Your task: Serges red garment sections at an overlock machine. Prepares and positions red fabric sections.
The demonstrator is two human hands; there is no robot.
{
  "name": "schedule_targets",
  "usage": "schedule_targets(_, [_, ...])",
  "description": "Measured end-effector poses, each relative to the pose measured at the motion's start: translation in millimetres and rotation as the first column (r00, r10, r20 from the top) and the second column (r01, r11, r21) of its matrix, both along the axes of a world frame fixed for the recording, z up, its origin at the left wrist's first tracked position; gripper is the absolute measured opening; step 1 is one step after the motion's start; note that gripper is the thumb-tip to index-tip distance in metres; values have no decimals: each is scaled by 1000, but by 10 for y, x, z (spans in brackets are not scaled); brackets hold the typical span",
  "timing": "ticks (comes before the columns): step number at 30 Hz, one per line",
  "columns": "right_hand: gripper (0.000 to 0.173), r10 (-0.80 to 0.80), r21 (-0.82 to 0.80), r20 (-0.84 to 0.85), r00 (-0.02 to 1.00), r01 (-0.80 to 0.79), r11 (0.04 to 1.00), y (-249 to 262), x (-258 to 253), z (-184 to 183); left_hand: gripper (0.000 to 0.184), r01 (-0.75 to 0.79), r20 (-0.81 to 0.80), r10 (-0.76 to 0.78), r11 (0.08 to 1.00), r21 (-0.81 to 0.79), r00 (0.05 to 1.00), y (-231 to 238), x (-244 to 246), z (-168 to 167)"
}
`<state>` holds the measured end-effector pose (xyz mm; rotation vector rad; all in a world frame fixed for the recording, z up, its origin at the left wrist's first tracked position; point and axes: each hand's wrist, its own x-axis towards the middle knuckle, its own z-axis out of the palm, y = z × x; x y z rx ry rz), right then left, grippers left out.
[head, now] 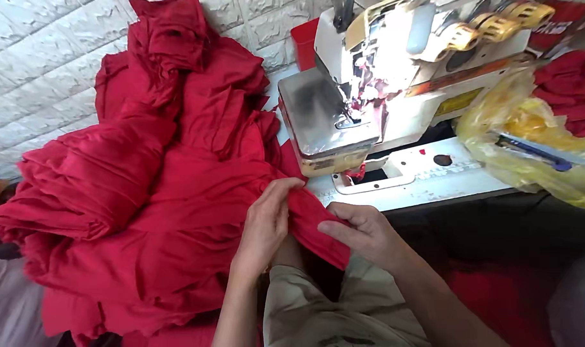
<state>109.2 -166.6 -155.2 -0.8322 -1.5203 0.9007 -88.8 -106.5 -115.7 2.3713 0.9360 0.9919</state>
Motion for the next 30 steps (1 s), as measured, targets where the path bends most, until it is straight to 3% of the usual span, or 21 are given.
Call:
schedule_targets(2, [26,101,117,-6,995,-99,988,-7,-19,58,33,76,-154,-70,997,33,986,115,1,31])
schedule_targets(5, [23,136,172,-115,984,-115,978,-7,-24,120,19,115,-205,-96,990,80,974,270,96,124])
schedule_targets(7, [16,69,0,-281,957,-72,997,9,-24,151,20,43,-179,-16,989,145,984,375,171,227])
schedule_targets(9, [8,11,-218,-471,882,-129,967,32,-45,190,19,-46,-166,75,984,174,983,456,245,243])
schedule_targets(10, [8,24,-258,-535,845,-190,947,46,-47,163,19,-73,-185,105,982,172,977,471,277,224])
schedule_targets(13, [11,174,-179,-596,784,-342,923,118,-19,-72,34,-104,-177,131,982,156,975,415,308,146])
schedule_targets(16, [13,157,-174,-557,815,-300,938,106,-24,-118,19,-213,65,204,951,223,977,172,246,61])
schedule_targets(18, [13,102,-160,-443,891,-190,969,111,-43,-127,27,-285,140,265,946,154,954,-14,168,6])
schedule_targets(20, [11,-36,-115,-231,972,10,993,118,-64,-129,29,-291,115,281,953,83,953,-135,71,-52])
schedule_targets(23, [13,-267,-35,8,964,267,963,114,-39,-129,21,-275,92,269,959,62,959,-210,-11,-101])
schedule_targets(25, [14,-326,-14,34,945,327,945,96,-17,-144,18,-212,48,210,977,40,977,-206,-29,-110])
schedule_targets(28, [14,-328,8,36,944,328,945,37,-12,-156,34,-99,-199,110,993,67,974,-169,32,-129])
schedule_targets(30, [15,-302,23,37,952,302,953,-17,-38,-165,24,-101,-277,140,983,151,950,-145,113,-235])
